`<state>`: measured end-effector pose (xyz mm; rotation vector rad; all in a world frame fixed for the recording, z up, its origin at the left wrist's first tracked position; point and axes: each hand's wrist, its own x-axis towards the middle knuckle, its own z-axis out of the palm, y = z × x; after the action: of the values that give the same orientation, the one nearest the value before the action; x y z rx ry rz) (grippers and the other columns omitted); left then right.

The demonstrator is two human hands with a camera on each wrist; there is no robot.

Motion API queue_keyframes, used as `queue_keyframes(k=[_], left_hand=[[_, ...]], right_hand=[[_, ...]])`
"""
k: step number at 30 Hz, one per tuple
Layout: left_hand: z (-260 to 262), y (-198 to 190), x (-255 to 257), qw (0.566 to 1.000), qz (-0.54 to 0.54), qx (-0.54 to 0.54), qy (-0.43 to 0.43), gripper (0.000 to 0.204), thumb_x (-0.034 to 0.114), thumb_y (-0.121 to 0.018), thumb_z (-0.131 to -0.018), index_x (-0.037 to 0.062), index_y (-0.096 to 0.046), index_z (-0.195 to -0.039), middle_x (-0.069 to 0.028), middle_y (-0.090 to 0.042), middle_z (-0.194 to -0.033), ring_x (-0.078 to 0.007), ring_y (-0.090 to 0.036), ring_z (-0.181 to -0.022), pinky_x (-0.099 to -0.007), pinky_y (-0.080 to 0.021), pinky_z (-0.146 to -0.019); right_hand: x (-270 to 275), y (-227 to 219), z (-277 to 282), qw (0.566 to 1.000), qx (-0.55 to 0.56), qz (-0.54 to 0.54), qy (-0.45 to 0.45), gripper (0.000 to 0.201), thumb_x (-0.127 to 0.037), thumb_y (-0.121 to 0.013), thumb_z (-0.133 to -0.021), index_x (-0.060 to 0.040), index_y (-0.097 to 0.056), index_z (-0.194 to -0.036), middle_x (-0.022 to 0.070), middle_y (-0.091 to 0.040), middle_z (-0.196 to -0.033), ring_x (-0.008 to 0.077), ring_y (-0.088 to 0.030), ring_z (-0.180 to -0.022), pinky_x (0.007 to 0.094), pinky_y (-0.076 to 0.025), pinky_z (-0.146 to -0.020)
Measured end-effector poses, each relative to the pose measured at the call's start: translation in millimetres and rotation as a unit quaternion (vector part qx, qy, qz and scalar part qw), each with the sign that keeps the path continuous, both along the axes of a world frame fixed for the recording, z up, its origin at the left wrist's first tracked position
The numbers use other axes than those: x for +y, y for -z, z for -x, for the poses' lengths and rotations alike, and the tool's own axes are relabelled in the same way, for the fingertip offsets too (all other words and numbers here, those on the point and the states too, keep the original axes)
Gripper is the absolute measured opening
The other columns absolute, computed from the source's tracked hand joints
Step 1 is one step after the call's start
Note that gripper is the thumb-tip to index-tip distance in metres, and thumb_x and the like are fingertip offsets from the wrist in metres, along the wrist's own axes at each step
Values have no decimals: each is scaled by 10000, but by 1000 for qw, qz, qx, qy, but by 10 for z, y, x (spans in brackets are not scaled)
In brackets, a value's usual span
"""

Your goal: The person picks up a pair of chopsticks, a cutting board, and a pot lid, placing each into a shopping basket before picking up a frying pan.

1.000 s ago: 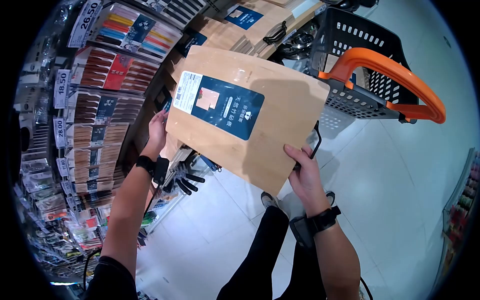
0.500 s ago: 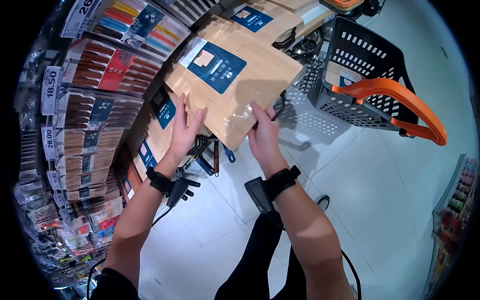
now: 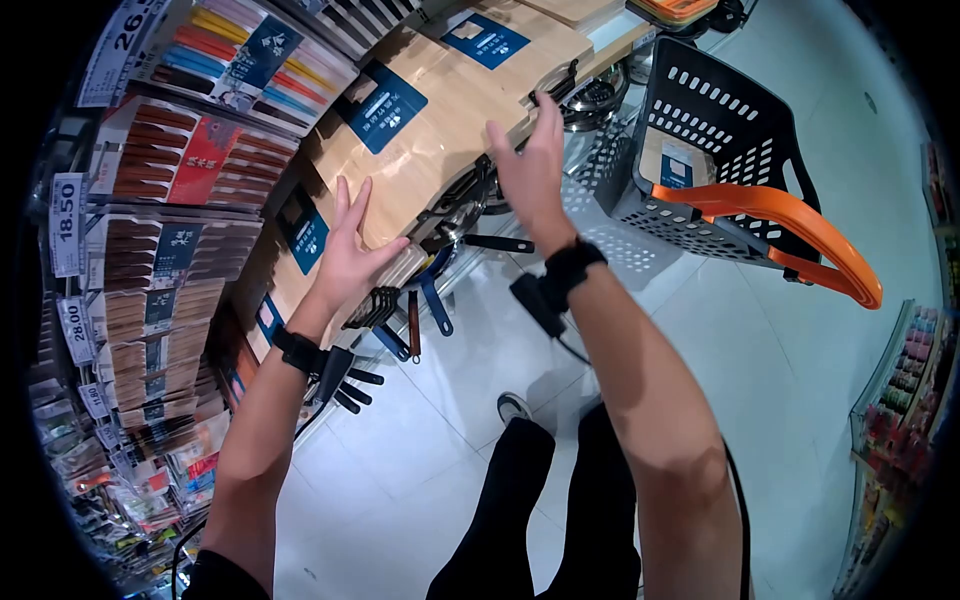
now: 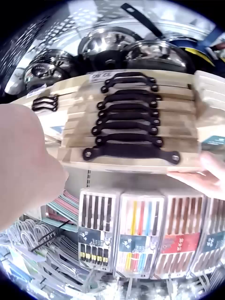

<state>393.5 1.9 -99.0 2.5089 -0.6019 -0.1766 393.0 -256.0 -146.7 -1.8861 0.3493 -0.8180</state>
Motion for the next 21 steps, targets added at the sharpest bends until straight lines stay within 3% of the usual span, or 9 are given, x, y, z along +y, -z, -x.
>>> queue_keyframes(k=[4, 6, 9, 13, 17, 18, 19, 20, 21], left_hand=[[-54, 37, 31, 1000, -1, -16, -9, 879, 307, -778, -748, 140, -299, -1466, -280, -65, -1526, -348, -293, -1371, -356, -323, -1066], [-106, 76, -9, 999, 17, -1, -31, 820, 298, -743, -792, 115, -306, -1461, -282, -107, -1521, -294, -306, -1375, -328, -331, -1050], [-38, 199, -91, 988, 14, -29, -151, 790, 288, -715, -826, 77, -293, -1459, -279, -132, -1518, -260, -371, -1340, -304, -352, -1024], [-51, 482, -179, 983, 22, -119, -137, 804, 264, -667, -874, -25, -197, -1458, -260, -282, -1481, -247, -511, -1198, -285, -415, -950], [-122, 618, -232, 975, 19, -116, -187, 798, 235, -656, -889, -49, -168, -1454, -239, -428, -1392, -188, -515, -1173, -261, -417, -947], [-97, 553, -308, 973, 50, -91, -205, 816, 216, -687, -849, -93, -196, -1424, -315, -302, -1437, -345, -292, -1374, -311, -255, -1103], [-102, 590, -290, 972, 46, -108, -202, 821, 226, -688, -849, -89, -195, -1426, -309, -322, -1431, -335, -312, -1367, -310, -271, -1092], [-106, 625, -276, 971, 31, -114, -210, 804, 227, -673, -871, -67, -188, -1440, -252, -433, -1345, -244, -445, -1188, -279, -366, -982], [-101, 629, -272, 969, 16, -121, -215, 788, 228, -659, -892, -45, -180, -1455, -194, -544, -1260, -152, -578, -1010, -248, -461, -873]], right_hand=[[-276, 120, -444, 981, 32, -48, -183, 484, -251, -639, -853, 11, -510, -1240, 214, -559, -1230, 364, -533, -1134, 381, -411, -973], [-318, 117, -540, 975, 44, -52, -213, 456, -284, -620, -864, -19, -541, -1228, 197, -582, -1219, 358, -532, -1151, 376, -407, -983], [-319, 104, -649, 971, 61, -52, -223, 464, -301, -615, -870, -39, -533, -1244, 191, -577, -1230, 369, -530, -1147, 380, -409, -982], [-370, 162, -852, 976, 31, 54, -208, 475, -332, -617, -885, -57, -529, -1262, 182, -594, -1212, 345, -584, -1080, 368, -457, -911], [-470, 121, -998, 966, 64, 97, -230, 568, -361, -614, -886, -32, -443, -1316, 225, -621, -1127, 370, -610, -1013, 391, -487, -857], [-528, -35, -911, 949, 136, 49, -279, 583, -361, -615, -887, -27, -426, -1325, 215, -640, -1070, 344, -631, -957, 382, -497, -824], [-568, -134, -817, 923, 207, 2, -325, 598, -362, -617, -888, -23, -408, -1335, 205, -659, -1014, 318, -652, -902, 373, -507, -791], [-543, 108, -858, 957, 88, 41, -272, 530, -350, -621, -890, -20, -477, -1278, 167, -673, -904, 250, -658, -824, 335, -511, -750], [-542, 147, -837, 955, 80, 0, -285, 547, -322, -634, -879, -41, -459, -1315, 165, -667, -922, 252, -643, -824, 334, -504, -760]])
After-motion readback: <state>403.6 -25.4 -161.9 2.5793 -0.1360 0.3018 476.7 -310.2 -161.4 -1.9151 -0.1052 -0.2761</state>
